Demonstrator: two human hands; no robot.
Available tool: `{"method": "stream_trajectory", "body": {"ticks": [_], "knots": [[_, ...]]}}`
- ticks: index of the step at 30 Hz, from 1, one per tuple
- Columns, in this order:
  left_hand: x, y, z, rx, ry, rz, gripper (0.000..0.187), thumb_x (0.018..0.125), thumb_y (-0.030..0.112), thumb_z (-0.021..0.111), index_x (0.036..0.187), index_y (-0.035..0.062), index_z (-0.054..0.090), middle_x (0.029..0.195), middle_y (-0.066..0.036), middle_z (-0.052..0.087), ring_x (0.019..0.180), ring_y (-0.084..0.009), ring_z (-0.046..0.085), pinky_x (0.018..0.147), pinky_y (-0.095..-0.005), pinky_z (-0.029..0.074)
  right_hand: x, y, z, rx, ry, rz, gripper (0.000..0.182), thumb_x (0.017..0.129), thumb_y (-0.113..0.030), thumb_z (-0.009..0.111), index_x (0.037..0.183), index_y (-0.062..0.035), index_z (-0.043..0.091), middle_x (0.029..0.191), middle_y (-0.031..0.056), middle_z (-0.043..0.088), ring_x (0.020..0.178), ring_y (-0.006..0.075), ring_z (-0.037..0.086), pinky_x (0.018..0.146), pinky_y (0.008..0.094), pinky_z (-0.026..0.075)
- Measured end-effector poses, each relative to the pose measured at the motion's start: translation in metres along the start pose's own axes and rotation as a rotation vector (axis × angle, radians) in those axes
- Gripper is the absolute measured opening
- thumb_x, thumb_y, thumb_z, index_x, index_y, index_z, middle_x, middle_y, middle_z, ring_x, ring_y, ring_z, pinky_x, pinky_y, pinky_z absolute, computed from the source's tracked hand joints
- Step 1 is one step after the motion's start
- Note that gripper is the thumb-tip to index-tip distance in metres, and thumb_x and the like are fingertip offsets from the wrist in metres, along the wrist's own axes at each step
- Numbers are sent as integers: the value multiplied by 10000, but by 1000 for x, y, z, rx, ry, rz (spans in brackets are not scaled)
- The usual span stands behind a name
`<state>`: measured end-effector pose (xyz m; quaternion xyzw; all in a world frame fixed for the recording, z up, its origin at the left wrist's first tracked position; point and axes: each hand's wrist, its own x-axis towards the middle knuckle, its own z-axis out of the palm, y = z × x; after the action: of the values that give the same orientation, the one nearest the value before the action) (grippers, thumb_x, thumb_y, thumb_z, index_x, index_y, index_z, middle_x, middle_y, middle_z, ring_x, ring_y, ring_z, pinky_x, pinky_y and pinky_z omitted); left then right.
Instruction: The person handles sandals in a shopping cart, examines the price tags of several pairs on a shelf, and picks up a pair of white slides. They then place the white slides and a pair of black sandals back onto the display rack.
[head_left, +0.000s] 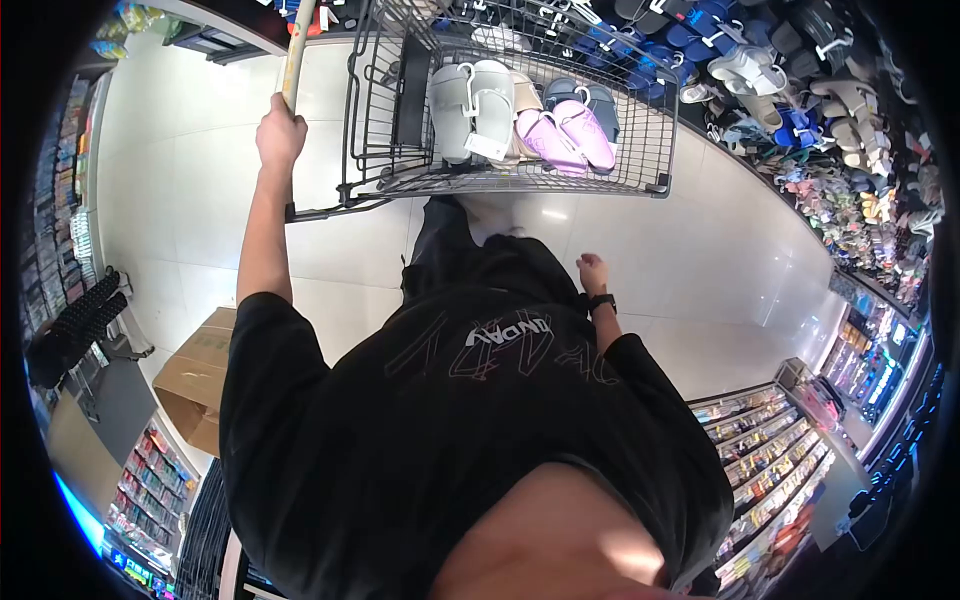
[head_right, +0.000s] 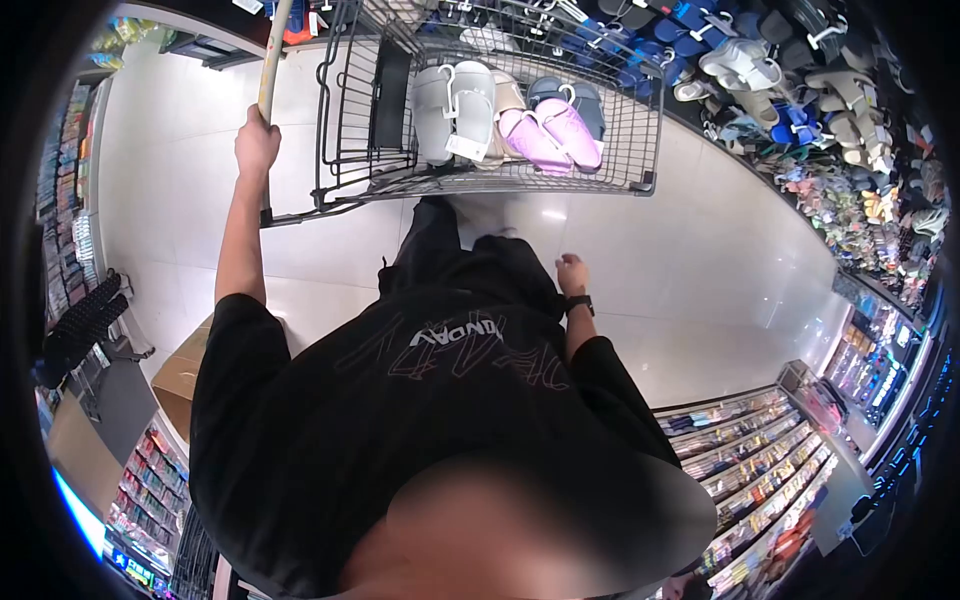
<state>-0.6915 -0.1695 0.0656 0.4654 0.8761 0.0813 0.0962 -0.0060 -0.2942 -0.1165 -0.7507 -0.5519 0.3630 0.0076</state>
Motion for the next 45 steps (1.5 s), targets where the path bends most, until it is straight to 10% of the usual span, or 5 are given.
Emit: {"method": "stream_trajectory", "body": {"ticks": [19, 28, 34, 43, 45], "knots": [[-121, 16, 20, 38, 21, -106, 344, 764, 145, 615, 1050, 11, 479, 836, -277, 663, 816, -454, 652, 772, -513, 527, -18, -145, -43, -301, 243, -869, 572, 737, -71, 619, 1296, -39, 505, 1380, 160, 470, 1328, 351, 385, 1077, 502, 328], [-185, 6, 13, -1205, -314, -263, 381, 737, -46, 615, 1092, -7, 482, 721, -55, 489, 520, -141, 512, 428, -317, 556, -50, -114, -7, -284, 378, -579, 526, 662, 7, 590, 1185, -50, 594, 1434, 166, 440, 1420, 375, 242, 1137, 456, 263], [-250, 176, 87, -1293, -355, -290, 372, 779, 64, 624, 1094, -28, 447, 784, -145, 603, 690, -319, 643, 506, -395, 562, 2, -62, -138, 461, 310, -134, 395, 783, 26, 575, 1175, -9, 605, 1187, 126, 634, 1123, 206, 574, 970, 328, 438], [-349, 241, 143, -882, -942, 578, 540, 875, 410, 668, 1215, 51, 450, 778, -161, 652, 689, -309, 653, 623, -422, 498, -75, -262, -122, -134, 453, -535, 498, 890, -260, 641, 1263, 48, 526, 1201, 253, 602, 1133, 396, 569, 1010, 405, 421], [-351, 220, 155, -802, -982, 630, 468, 850, 373, 688, 1176, 87, 513, 799, -172, 662, 712, -313, 660, 658, -422, 505, -56, -253, -120, 277, 275, -422, 546, 878, -263, 655, 1296, 45, 488, 1170, 255, 616, 1084, 378, 606, 948, 413, 461]]}}
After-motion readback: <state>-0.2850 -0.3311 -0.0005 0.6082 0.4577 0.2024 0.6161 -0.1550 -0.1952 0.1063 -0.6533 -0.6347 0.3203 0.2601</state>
